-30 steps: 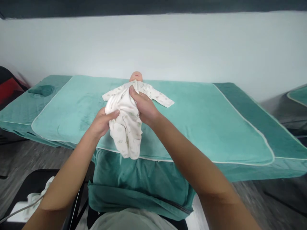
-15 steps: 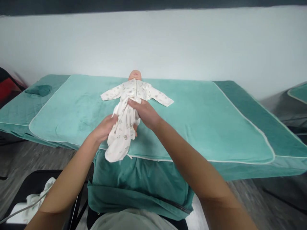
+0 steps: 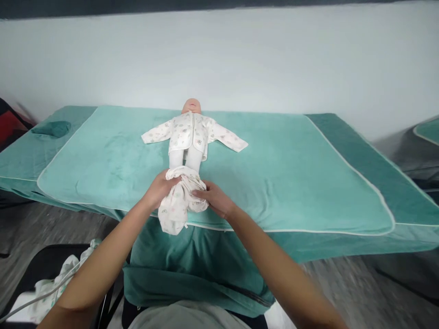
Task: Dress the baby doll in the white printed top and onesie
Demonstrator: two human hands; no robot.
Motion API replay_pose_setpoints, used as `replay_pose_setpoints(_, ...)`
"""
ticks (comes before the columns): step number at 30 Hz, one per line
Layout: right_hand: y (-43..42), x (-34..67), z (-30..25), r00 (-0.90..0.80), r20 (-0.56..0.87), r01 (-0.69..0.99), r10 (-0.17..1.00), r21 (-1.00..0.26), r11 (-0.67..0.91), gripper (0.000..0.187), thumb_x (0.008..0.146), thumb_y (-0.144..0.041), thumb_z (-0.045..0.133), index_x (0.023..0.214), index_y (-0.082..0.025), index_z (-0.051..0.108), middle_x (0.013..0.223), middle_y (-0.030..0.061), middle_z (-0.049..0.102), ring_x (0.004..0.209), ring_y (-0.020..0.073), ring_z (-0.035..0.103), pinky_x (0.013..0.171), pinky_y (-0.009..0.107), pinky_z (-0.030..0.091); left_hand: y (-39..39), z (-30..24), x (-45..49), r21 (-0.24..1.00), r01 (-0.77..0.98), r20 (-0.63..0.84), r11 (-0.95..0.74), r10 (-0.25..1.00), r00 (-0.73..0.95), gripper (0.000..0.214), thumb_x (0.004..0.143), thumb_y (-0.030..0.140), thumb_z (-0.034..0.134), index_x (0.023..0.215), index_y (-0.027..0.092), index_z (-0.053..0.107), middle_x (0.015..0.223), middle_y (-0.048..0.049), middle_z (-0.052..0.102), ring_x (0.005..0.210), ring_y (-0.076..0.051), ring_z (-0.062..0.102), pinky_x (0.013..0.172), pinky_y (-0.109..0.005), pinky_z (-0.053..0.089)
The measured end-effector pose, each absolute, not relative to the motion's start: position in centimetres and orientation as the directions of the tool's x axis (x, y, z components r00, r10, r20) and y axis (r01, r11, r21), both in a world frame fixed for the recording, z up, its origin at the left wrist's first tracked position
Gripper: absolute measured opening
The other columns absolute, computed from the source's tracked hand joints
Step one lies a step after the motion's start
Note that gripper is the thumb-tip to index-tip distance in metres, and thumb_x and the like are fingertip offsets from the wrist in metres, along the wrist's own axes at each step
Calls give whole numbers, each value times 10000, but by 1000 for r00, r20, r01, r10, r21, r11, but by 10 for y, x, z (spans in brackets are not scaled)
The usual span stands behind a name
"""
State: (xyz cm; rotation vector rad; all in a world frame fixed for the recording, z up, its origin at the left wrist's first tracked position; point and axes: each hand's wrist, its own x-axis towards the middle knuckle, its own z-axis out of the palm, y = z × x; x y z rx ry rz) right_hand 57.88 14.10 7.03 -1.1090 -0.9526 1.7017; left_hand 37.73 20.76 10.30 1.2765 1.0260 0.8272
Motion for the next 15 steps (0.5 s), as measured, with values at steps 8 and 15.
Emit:
replay_pose_setpoints(8,132,567,43,258,-118,325,959,-924,-201,420,840,-490,654,1125,-183,684,1117,108,754,1044,319,662,933,474,500,203,123,387,666,692,-180,-278,841,511,263,932,283,499,1099,183,676,1128,-127,752,1067,-314,704,878,-403,530)
replay_pose_setpoints(15,147,565,34,272,-69,22,960,-997,-78,429,870,-583,606,1087,-214,627,1065,57,725,957,238,648,870,388,527,212,129,378,918,367,-150,-147,730,667,411,906,419,638,1251,201,678,1272,-89,730,1171,-291,669,1006,-413,522)
